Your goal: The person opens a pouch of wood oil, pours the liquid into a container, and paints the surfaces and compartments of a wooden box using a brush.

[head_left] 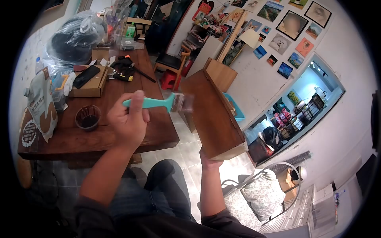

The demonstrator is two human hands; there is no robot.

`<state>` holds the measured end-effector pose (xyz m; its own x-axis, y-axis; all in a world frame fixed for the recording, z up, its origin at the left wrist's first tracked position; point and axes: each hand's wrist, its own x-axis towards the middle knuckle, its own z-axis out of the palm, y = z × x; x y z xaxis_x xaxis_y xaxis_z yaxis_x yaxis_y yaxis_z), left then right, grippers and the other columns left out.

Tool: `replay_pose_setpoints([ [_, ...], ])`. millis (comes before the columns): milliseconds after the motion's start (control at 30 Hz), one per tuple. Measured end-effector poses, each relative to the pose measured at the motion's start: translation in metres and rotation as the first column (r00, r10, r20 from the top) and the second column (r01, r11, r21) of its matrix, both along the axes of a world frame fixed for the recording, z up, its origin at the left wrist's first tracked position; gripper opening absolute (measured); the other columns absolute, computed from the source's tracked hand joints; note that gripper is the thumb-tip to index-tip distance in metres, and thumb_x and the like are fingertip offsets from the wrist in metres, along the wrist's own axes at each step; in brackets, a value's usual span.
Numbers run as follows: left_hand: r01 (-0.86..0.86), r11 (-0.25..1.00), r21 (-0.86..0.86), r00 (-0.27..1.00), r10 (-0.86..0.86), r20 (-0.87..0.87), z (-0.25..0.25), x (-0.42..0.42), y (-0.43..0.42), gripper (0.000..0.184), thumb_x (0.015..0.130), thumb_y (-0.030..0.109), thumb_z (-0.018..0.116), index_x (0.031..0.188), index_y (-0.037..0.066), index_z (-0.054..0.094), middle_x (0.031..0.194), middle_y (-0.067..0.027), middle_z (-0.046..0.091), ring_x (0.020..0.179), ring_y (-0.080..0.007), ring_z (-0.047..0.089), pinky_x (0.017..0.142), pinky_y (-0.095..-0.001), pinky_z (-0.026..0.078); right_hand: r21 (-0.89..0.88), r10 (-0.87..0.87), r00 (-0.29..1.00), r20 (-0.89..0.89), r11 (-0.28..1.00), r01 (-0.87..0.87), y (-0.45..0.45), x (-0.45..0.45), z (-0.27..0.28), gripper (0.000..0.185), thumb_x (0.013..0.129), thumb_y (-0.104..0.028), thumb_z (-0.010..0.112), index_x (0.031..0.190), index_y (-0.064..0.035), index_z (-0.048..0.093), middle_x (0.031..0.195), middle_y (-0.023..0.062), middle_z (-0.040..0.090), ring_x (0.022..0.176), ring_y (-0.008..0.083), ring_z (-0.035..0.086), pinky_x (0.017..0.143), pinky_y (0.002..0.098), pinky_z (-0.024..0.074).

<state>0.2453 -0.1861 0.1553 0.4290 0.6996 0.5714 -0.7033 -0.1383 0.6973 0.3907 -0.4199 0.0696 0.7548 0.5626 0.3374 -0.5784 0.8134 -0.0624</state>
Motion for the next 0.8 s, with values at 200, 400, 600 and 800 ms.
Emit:
replay_pose_setpoints([
  [200,-0.46,0.401,0.793,0.888,0.187,0.42,-0.009,-0.045,-0.025,0.013,0.086,0.009,0.069,0.095,0.004,0.061,0.07,-0.0067,0.064,0.059,-0.0221,0.065,0.054,-0.0347,0.053,-0.103,-0.163,0.977,-0.134,0.983,0.15,0.003,0.006,-0.002,0.046,0.097,-0.041,0.054,0.13,-0.0072,0.056,0.13,0.0137,0.06,0.112,0.0289,0.063,0.084,0.0451,0.0592],
  [400,-0.276,0.695,0.664,0.949,0.088,0.303,-0.011,-0.067,-0.039,0.018,0.1,0.018,0.056,0.095,0.001,0.057,0.061,-0.0032,0.058,0.044,-0.0146,0.054,0.043,-0.0267,0.044,0.087,0.005,0.997,-0.076,0.996,0.002,0.005,0.0,0.002,0.035,0.096,-0.03,0.059,0.122,-0.0064,0.058,0.113,0.0065,0.063,0.078,0.0158,0.062,0.066,0.0306,0.0563],
  [600,0.076,0.997,0.023,0.995,-0.077,0.067,-0.016,-0.009,-0.021,0.029,0.105,0.023,0.049,0.093,-0.001,0.058,0.063,-0.0038,0.056,0.045,-0.007,0.045,0.041,-0.0242,0.037,0.213,0.104,0.992,0.064,0.97,-0.116,0.011,-0.005,0.011,0.053,0.101,-0.04,0.047,0.142,-0.0067,0.045,0.143,0.0124,0.047,0.128,0.0283,0.043,0.108,0.0431,0.0323],
  [800,-0.613,0.52,0.595,0.788,0.461,0.408,-0.024,-0.014,-0.009,0.023,0.095,0.022,0.067,0.095,0.0,0.061,0.068,-0.0053,0.06,0.053,-0.0113,0.057,0.047,-0.0232,0.044,0.293,0.285,0.951,0.119,0.905,-0.308,0.009,-0.005,0.005,0.055,0.103,-0.041,0.044,0.147,-0.0075,0.043,0.148,0.0125,0.046,0.137,0.0292,0.041,0.117,0.0425,0.0312],
])
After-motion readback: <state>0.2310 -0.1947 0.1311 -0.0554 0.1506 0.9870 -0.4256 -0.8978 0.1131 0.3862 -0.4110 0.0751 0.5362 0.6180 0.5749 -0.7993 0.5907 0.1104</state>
